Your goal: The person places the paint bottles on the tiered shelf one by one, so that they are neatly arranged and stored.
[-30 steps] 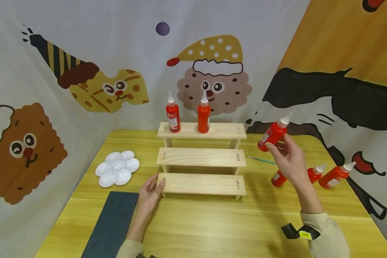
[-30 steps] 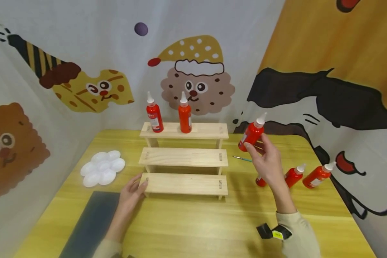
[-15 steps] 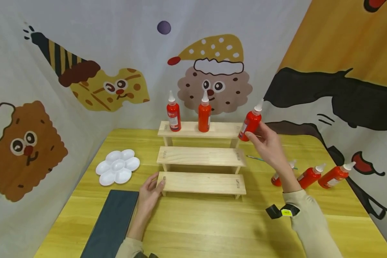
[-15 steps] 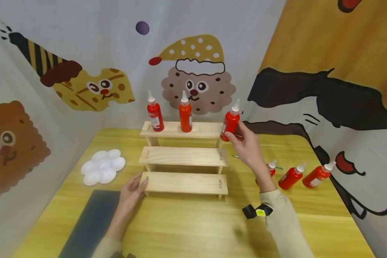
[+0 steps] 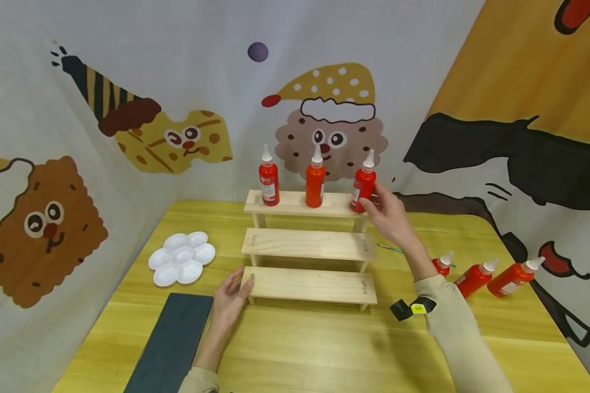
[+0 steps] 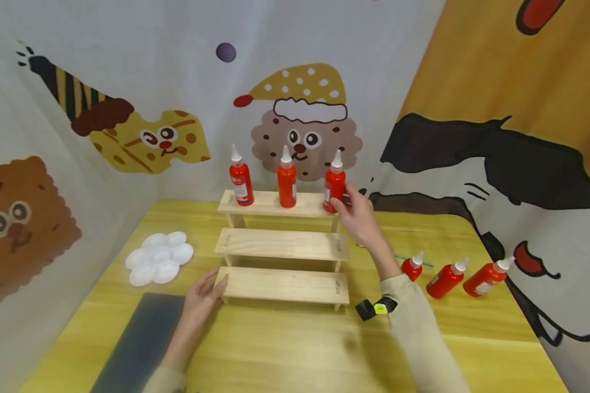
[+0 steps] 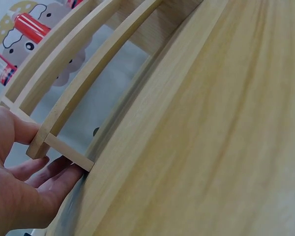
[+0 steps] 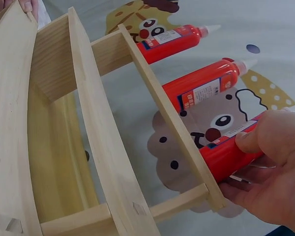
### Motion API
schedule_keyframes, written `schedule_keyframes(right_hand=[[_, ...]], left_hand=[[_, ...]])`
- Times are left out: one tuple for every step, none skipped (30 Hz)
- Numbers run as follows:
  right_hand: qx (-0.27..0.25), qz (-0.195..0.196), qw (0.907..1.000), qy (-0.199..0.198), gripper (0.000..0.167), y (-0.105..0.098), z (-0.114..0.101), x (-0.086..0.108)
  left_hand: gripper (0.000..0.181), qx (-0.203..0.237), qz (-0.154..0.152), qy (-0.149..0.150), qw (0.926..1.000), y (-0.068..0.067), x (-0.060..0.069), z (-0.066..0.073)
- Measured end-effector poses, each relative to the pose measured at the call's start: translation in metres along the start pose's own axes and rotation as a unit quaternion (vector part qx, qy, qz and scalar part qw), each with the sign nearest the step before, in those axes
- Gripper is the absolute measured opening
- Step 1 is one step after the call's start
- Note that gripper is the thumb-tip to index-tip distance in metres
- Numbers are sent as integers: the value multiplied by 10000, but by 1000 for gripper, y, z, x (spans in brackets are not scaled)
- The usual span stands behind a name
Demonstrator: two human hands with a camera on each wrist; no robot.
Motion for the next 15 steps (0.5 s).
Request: schedule_keyframes(right_hand=[[-16,-16,10000,-14,51,2,0,-1],[-25,-28,10000,-11,51,4,1,-2],[-50,-35,10000,-7,50,5,1,-2],[-45,-32,10000,-12,50,5,1,-3],[-40,-30,10000,-18,49,6,1,-3],[-29,-26,10000,-20,49,6,1,-4],[-34,-21,10000,-21,49,6,0,-4],[-48,-13,10000,-3,49,7,1,-5],[-38,-2,10000,-7,49,7,0,-5],[-19,6,10000,-4,49,7,0,-6],[-15,15,10000,-10,50,7,0,-7],[-12,32,10000,-13,50,7,0,-7],[-11,52,10000,-9,51,7,0,-8],[-6,71,10000,-7,51,7,1,-8],[16,96,10000,0,51,7,1,-7]], left_hand=[[53,-4,-13,-8,10000,0,0,0],[53,-10,-27,-6,10000,0,0,0],[53,-10,-29,-19,10000,1,1,0],[53,-14,-35,-23,10000,1,1,0],[53,-23,-42,-29,10000,1,1,-1],[53,-39,-40,-30,10000,0,1,-1],[53,-45,-35,-32,10000,0,2,-1],[54,-49,-25,-27,10000,0,2,0],[53,-60,-9,-29,10000,0,2,0],[54,-93,6,-20,10000,0,2,0],[54,-117,21,-15,9999,-1,2,0],[54,-115,33,-13,9999,-1,2,1],[54,-108,33,-14,9999,0,2,1],[54,-97,28,-20,9999,0,2,1],[54,-81,18,-28,10000,1,2,0]])
Point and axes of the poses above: each hand's wrist, its own x-axis away from the middle knuckle, its own y-axis out of the palm, z = x × y, the point moved 10 cm from there along -x, towards the middle knuckle, and after that the axes turned 15 degrees about x, right-handed, at the moved point
